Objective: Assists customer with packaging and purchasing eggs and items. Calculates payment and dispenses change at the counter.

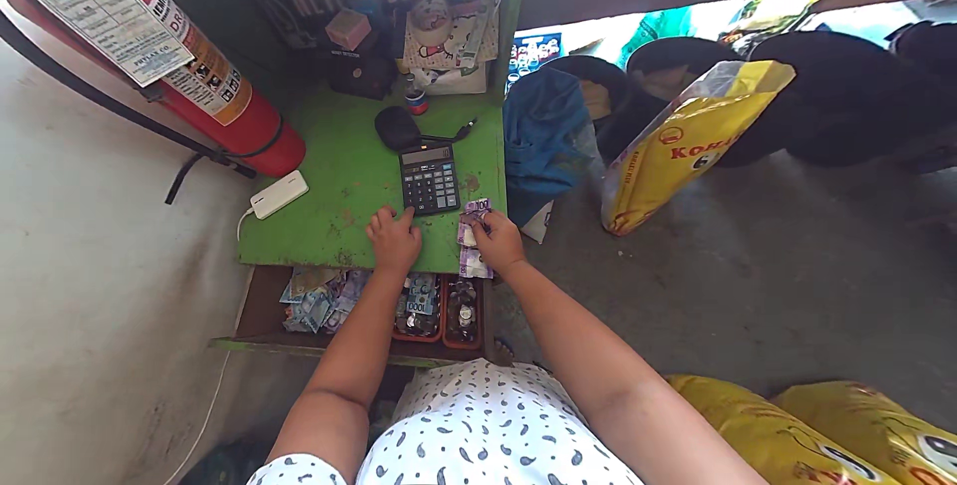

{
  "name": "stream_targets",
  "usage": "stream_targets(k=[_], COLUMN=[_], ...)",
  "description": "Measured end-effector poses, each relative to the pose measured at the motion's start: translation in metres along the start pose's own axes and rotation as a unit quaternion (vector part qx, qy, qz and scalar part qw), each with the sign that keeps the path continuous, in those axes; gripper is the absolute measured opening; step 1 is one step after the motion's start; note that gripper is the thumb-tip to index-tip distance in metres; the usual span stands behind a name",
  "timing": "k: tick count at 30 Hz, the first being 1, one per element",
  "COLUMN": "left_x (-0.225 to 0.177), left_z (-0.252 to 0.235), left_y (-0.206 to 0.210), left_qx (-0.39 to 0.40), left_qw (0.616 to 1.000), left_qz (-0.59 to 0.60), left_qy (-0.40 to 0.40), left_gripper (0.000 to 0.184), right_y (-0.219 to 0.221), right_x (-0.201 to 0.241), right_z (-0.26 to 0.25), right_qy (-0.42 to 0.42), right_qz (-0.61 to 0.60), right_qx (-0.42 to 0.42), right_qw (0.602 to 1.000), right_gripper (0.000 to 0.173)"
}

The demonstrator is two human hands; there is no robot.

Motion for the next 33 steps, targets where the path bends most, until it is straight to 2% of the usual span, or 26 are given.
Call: stream_targets(k=[2, 5, 7, 9, 11, 13, 15, 17, 18, 20, 21, 22, 23, 25, 26, 27, 29, 30, 33], left_x=[-0.007, -0.028, -0.040, -0.046, -0.046, -0.043, -0.037, -0.029, -0.024, -0.007, 0.005, 0.020, 0.038, 0.082, 0.107, 0.134, 0.184, 0.207, 0.262], left_z=[-0.002, -0.004, -0.007, -0.011, -0.009, 0.009, 0.044, 0.078, 0.095, 0.122, 0.130, 0.135, 0.138, 0.139, 0.137, 0.133, 0.128, 0.127, 0.127], left_y=[-0.004, -0.003, 0.007, 0.011, 0.001, -0.015, -0.021, -0.013, -0.008, 0.003, 0.008, 0.010, 0.010, 0.009, 0.005, 0.002, -0.001, -0.002, -0.005], left_qx=[0.012, 0.004, 0.030, 0.070, 0.079, 0.117, 0.197, 0.271, 0.290, 0.291, 0.293, 0.301, 0.309, 0.313, 0.306, 0.293, 0.267, 0.263, 0.267], left_qw=[1.000, 0.999, 0.997, 0.996, 0.995, 0.978, 0.925, 0.832, 0.775, 0.676, 0.649, 0.641, 0.649, 0.695, 0.723, 0.744, 0.758, 0.763, 0.763], left_qz=[0.002, 0.015, 0.010, 0.012, 0.055, 0.173, 0.319, 0.470, 0.544, 0.648, 0.669, 0.669, 0.654, 0.596, 0.562, 0.538, 0.518, 0.508, 0.481], left_qy=[-0.001, 0.039, 0.063, 0.056, 0.033, -0.006, -0.060, -0.116, -0.144, -0.196, -0.214, -0.228, -0.236, -0.253, -0.260, -0.267, -0.292, -0.302, -0.340], left_gripper=[0.033, 0.036, 0.042, 0.039, 0.027, 0.022, 0.034, 0.058, 0.061, 0.044, 0.037, 0.034, 0.033, 0.035, 0.037, 0.039, 0.042, 0.043, 0.048], right_y=[0.000, 0.001, 0.001, 0.001, 0.003, 0.003, 0.005, 0.020, 0.034, 0.067, 0.081, 0.095, 0.107, 0.125, 0.131, 0.137, 0.150, 0.156, 0.162], right_x=[0.001, 0.001, 0.000, -0.001, -0.005, -0.006, 0.004, 0.024, 0.035, 0.053, 0.058, 0.060, 0.059, 0.057, 0.055, 0.053, 0.045, 0.040, 0.033], right_z=[0.000, 0.000, 0.000, 0.001, 0.000, 0.003, 0.020, 0.042, 0.057, 0.085, 0.093, 0.097, 0.099, 0.101, 0.102, 0.104, 0.113, 0.118, 0.128], right_qy=[0.004, 0.004, -0.001, -0.012, -0.024, -0.035, -0.039, -0.066, -0.090, -0.120, -0.118, -0.113, -0.103, -0.080, -0.068, -0.053, -0.030, -0.024, 0.019], right_qz=[0.002, 0.009, 0.013, 0.016, 0.014, -0.014, -0.068, -0.130, -0.142, -0.138, -0.134, -0.133, -0.135, -0.125, -0.096, -0.056, 0.039, 0.072, 0.092], right_qx=[0.000, 0.002, -0.001, -0.016, -0.035, -0.036, 0.000, 0.044, 0.071, 0.125, 0.151, 0.180, 0.213, 0.288, 0.329, 0.377, 0.473, 0.504, 0.540], right_qw=[1.000, 1.000, 1.000, 1.000, 0.999, 0.999, 0.997, 0.988, 0.983, 0.975, 0.972, 0.968, 0.962, 0.946, 0.937, 0.923, 0.880, 0.860, 0.837], right_gripper=[0.024, 0.025, 0.024, 0.024, 0.024, 0.020, 0.036, 0.058, 0.069, 0.076, 0.075, 0.076, 0.082, 0.092, 0.088, 0.077, 0.050, 0.042, 0.038])
Point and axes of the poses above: each hand's wrist, its own z-axis away from the middle knuckle, its own y-axis out of the palm, x = y × z, the point moved 6 cm from there along -z, towards the middle knuckle, and after that the axes turned 7 degrees about x, right-handed, at the moved point
